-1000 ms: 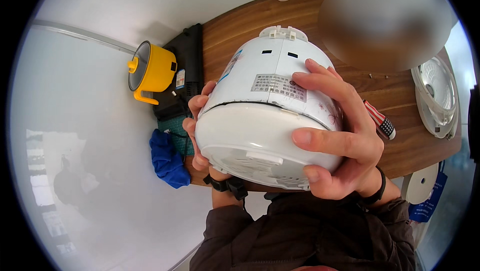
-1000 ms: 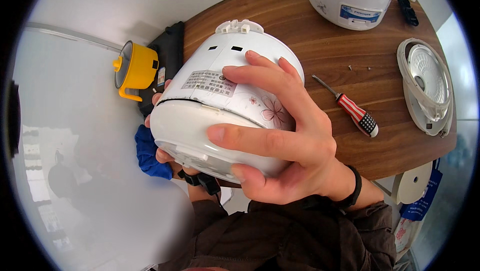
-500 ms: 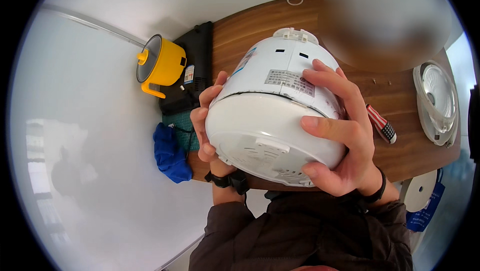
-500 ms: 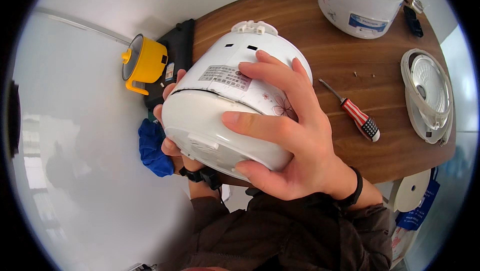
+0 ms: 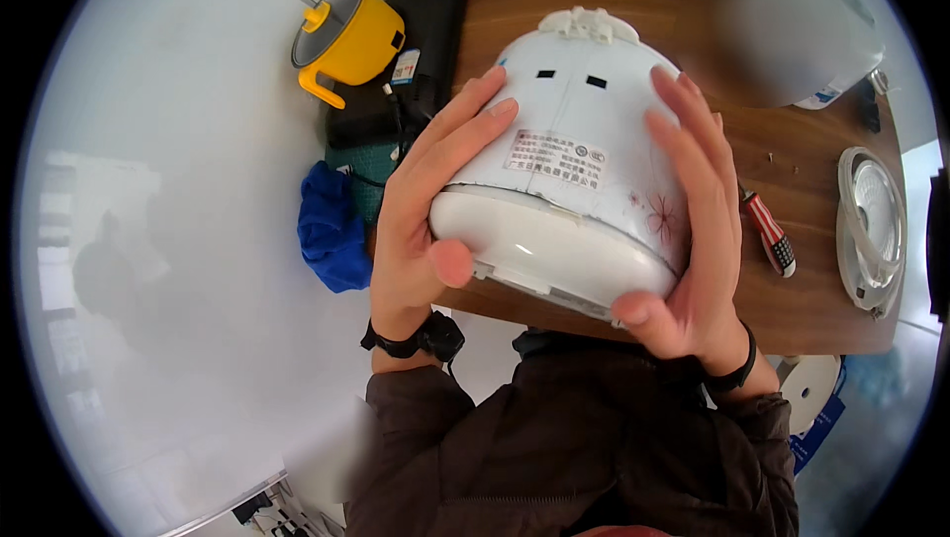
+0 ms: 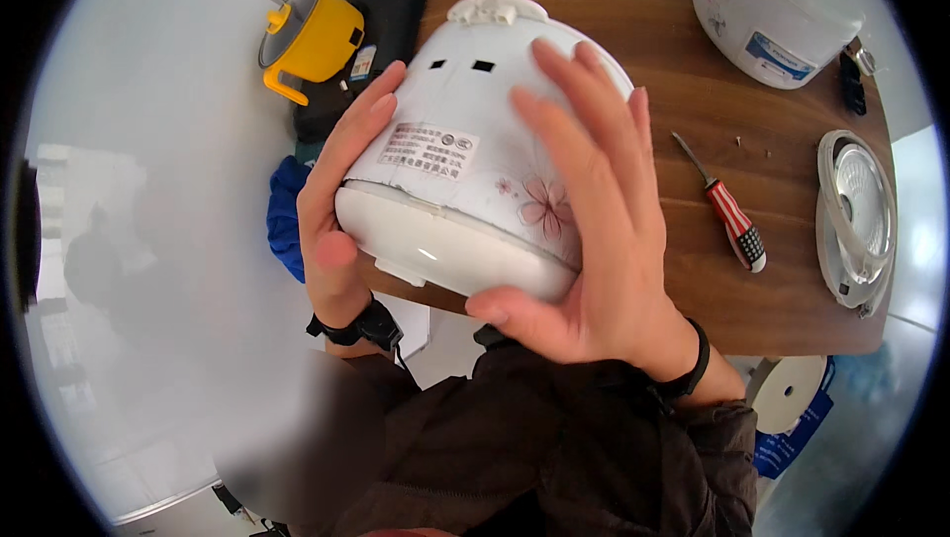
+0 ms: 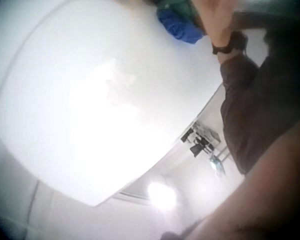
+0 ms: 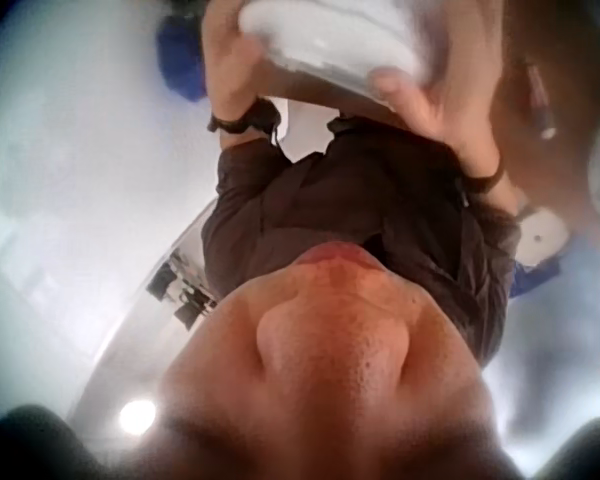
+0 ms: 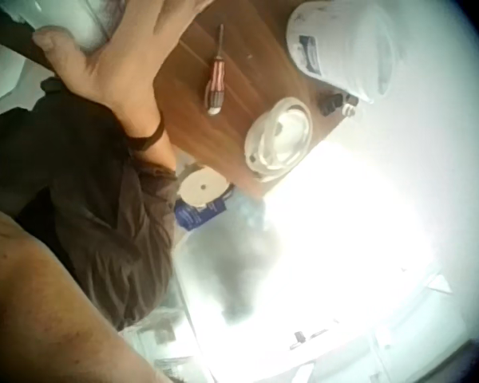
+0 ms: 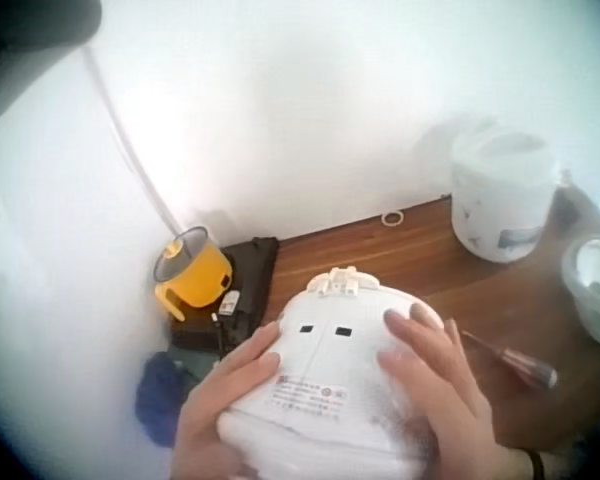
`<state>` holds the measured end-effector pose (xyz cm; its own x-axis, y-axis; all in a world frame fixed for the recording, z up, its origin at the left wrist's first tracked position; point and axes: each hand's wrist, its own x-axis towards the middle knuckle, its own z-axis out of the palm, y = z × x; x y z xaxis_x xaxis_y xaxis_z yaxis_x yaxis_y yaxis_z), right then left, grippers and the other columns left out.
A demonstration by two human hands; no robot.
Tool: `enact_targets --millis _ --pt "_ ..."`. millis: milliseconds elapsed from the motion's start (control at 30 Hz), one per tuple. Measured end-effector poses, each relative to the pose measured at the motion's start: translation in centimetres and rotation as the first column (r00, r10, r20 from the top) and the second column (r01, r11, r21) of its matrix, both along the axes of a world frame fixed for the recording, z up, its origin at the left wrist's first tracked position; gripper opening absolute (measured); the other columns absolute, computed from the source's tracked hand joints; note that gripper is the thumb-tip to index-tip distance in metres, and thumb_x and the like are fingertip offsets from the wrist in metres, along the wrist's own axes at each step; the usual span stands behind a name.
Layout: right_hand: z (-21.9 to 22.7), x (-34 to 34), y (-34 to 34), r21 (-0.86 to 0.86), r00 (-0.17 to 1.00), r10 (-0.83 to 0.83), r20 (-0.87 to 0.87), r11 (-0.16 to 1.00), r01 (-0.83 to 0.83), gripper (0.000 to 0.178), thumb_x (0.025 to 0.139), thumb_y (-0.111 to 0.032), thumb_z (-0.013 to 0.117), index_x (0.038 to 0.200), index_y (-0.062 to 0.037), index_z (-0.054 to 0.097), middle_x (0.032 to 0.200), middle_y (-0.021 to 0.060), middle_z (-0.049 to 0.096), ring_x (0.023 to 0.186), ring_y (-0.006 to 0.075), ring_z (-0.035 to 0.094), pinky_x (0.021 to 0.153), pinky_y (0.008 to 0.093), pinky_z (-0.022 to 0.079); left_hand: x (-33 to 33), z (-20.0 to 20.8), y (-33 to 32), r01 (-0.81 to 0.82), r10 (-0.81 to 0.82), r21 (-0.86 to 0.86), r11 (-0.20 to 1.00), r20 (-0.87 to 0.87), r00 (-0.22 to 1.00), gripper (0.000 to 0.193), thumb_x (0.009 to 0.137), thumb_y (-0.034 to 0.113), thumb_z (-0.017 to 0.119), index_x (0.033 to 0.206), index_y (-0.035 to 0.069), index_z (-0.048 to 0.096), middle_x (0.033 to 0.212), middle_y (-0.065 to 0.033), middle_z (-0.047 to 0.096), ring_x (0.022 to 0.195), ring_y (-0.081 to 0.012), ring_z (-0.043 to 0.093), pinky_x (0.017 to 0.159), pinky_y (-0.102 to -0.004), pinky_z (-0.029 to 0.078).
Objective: The person assembles a white rice cooker by securing internal components with a screwdriver, attaching the base cover, and fitting the lid. They manipulate the cooker's body and parts on a wooden table.
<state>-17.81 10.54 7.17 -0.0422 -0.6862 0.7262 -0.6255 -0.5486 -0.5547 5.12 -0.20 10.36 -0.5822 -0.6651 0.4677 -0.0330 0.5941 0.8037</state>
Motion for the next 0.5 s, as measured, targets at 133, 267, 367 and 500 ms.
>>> enact_targets --millis 133,267,367,500 --pt "-1.4 0.2 -0.2 0.11 0.993 -0.02 0.114 0.994 0.008 0.109 0.087 -0.081 0.055 0.153 0.0047 0.043 0.165 0.0292 0.028 0.154 0.0424 0.027 0.122 0.0523 0.025 0.1 -1.7 0.6 -0.031 0.027 -0.093 0.995 -0.051 0.998 0.11 0.079 0.089 0.055 0.139 -0.003 0.062 0.157 -0.0304 0.043 0.143 -0.0416 0.047 0.115 -0.0437 0.038" --pt "-1.2 0.7 -0.1 0.183 0.973 -0.038 0.227 0.983 -0.005 0.104 0.086 -0.079 0.058 0.151 0.0015 0.048 0.167 0.0291 0.021 0.152 0.0413 0.031 0.121 0.0502 0.028 -0.6 -3.2 1.2 -0.091 0.083 -0.052 0.994 -0.138 0.987 0.106 0.081 0.086 0.058 0.138 -0.002 0.063 0.157 -0.0319 0.041 0.144 -0.0425 0.046 0.114 -0.0442 0.04" --pt "-1.4 -0.1 0.0 0.192 0.994 -0.03 0.108 0.981 0.009 0.102 0.086 -0.078 0.059 0.149 0.002 0.051 0.167 0.0301 0.022 0.151 0.0417 0.033 0.12 0.0496 0.029 -0.8 -3.6 1.5 -0.1 0.091 -0.049 0.994 -0.161 0.983 0.097 0.084 0.079 0.063 0.138 -0.002 0.064 0.157 -0.0329 0.041 0.143 -0.0432 0.047 0.114 -0.0443 0.04" --pt "-2.4 -0.6 -0.2 0.133 1.0 0.0 0.015 0.991 -0.002 0.099 0.086 -0.076 0.059 0.145 0.0027 0.056 0.166 0.0313 0.023 0.15 0.0432 0.035 0.119 0.0493 0.032 -0.1 -4.6 1.2 -0.07 0.047 -0.15 0.986 -0.151 0.987 0.08 0.087 0.063 0.068 0.134 -0.001 0.067 0.156 -0.0334 0.042 0.142 -0.0451 0.047 0.115 -0.0475 0.037"
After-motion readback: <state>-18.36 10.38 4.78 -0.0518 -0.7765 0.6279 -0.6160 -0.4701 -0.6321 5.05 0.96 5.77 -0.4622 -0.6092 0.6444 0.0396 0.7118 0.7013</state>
